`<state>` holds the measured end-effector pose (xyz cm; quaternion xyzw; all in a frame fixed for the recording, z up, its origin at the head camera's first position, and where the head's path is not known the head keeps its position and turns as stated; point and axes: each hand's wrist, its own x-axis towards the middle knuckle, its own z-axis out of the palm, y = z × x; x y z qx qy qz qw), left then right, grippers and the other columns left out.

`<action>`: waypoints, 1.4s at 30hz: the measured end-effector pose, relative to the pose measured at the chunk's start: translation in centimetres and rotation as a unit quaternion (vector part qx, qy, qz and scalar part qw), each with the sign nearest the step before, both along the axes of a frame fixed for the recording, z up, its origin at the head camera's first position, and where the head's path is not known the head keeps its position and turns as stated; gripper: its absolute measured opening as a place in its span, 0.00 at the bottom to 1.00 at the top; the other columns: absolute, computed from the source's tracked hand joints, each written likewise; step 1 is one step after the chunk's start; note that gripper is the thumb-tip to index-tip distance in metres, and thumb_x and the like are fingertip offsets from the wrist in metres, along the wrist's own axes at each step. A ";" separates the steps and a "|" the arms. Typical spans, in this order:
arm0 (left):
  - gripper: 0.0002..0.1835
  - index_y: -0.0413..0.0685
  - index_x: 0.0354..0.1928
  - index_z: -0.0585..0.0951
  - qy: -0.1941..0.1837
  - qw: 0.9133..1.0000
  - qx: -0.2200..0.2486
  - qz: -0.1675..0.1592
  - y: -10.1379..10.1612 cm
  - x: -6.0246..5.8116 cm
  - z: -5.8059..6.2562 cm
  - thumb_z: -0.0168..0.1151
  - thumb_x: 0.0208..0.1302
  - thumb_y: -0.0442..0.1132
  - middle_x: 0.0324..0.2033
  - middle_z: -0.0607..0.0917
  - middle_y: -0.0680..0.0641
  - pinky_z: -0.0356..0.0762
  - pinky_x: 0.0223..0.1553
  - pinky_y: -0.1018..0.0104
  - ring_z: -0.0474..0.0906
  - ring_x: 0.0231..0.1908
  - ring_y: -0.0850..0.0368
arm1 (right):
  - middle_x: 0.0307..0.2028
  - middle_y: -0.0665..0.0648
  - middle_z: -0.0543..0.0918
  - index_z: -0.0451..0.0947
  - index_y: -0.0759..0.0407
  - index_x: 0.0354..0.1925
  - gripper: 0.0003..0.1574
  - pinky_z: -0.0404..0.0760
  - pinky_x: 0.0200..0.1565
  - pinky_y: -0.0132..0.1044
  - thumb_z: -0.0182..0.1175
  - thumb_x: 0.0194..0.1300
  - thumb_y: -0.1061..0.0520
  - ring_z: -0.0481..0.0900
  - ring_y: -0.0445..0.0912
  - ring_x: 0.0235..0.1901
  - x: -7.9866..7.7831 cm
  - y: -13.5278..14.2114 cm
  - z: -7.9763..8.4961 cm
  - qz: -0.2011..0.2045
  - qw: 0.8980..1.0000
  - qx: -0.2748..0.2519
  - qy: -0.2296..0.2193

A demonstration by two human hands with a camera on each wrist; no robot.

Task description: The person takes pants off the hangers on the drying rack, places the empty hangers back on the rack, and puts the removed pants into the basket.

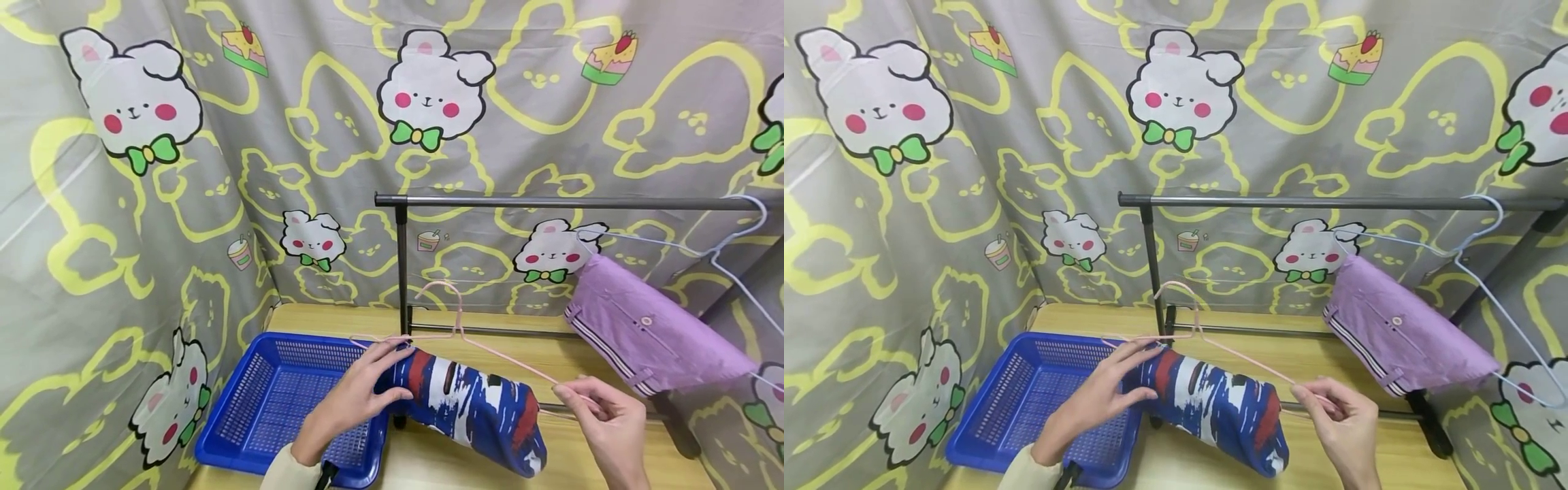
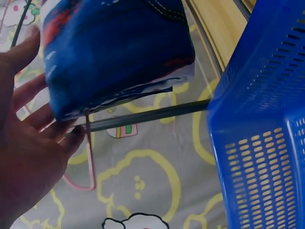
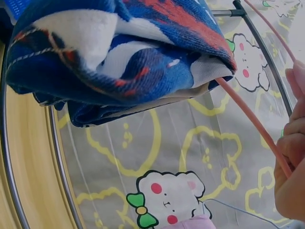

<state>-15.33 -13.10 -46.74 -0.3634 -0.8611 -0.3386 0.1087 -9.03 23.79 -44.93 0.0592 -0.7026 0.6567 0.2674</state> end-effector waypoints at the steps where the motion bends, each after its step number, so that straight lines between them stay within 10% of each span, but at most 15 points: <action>1: 0.39 0.56 0.74 0.71 -0.005 1.000 -0.011 0.007 -0.1 0.0 0.0 0.74 0.62 0.52 0.73 0.69 0.49 0.74 0.63 0.44 0.65 0.72 0.47 | 0.21 0.49 0.80 0.83 0.74 0.28 0.10 0.60 0.16 0.33 0.66 0.54 0.84 0.67 0.33 0.18 -0.1 -0.1 0.0 0.007 1.000 -0.005 0.007; 9: 0.49 0.60 0.75 0.70 -0.030 0.995 -0.086 0.032 -0.4 -0.3 0.0 0.78 0.51 0.62 0.71 0.72 0.50 0.74 0.63 0.47 0.67 0.70 0.50 | 0.21 0.51 0.76 0.83 0.75 0.28 0.12 0.51 0.15 0.36 0.65 0.51 0.86 0.58 0.42 0.18 -0.7 -0.8 -0.8 0.078 0.993 -0.056 0.075; 16: 0.37 0.51 0.63 0.81 -0.018 0.995 -0.082 0.046 -0.2 -0.1 -0.3 0.78 0.53 0.59 0.63 0.80 0.45 0.78 0.59 0.49 0.75 0.64 0.48 | 0.21 0.50 0.77 0.83 0.74 0.28 0.14 0.50 0.14 0.37 0.64 0.51 0.87 0.58 0.42 0.17 -0.5 -1.0 -0.7 0.070 0.994 -0.040 0.069; 22: 0.28 0.51 0.53 0.85 0.024 0.998 -0.034 0.054 0.1 0.3 -1.0 0.81 0.51 0.52 0.57 0.85 0.45 0.80 0.57 0.50 0.80 0.59 0.48 | 0.24 0.53 0.84 0.85 0.68 0.31 0.19 0.71 0.19 0.24 0.64 0.50 0.87 0.75 0.30 0.22 -0.5 -1.0 -0.7 0.051 0.994 0.067 0.072; 31: 0.24 0.52 0.52 0.87 0.042 0.997 -0.018 0.066 -0.1 0.9 -1.7 0.80 0.53 0.48 0.53 0.87 0.47 0.79 0.58 0.50 0.80 0.57 0.49 | 0.29 0.43 0.80 0.85 0.51 0.39 0.19 0.69 0.26 0.20 0.69 0.58 0.74 0.70 0.30 0.24 -1.2 -1.2 -0.2 -0.004 0.933 0.318 0.166; 42: 0.24 0.55 0.53 0.87 0.051 0.996 0.031 0.069 0.3 1.3 -2.2 0.81 0.52 0.40 0.46 0.85 0.53 0.80 0.55 0.50 0.79 0.55 0.53 | 0.31 0.42 0.84 0.88 0.50 0.40 0.25 0.74 0.30 0.21 0.70 0.54 0.77 0.76 0.31 0.27 -0.9 -2.7 0.2 -0.037 0.943 0.313 0.102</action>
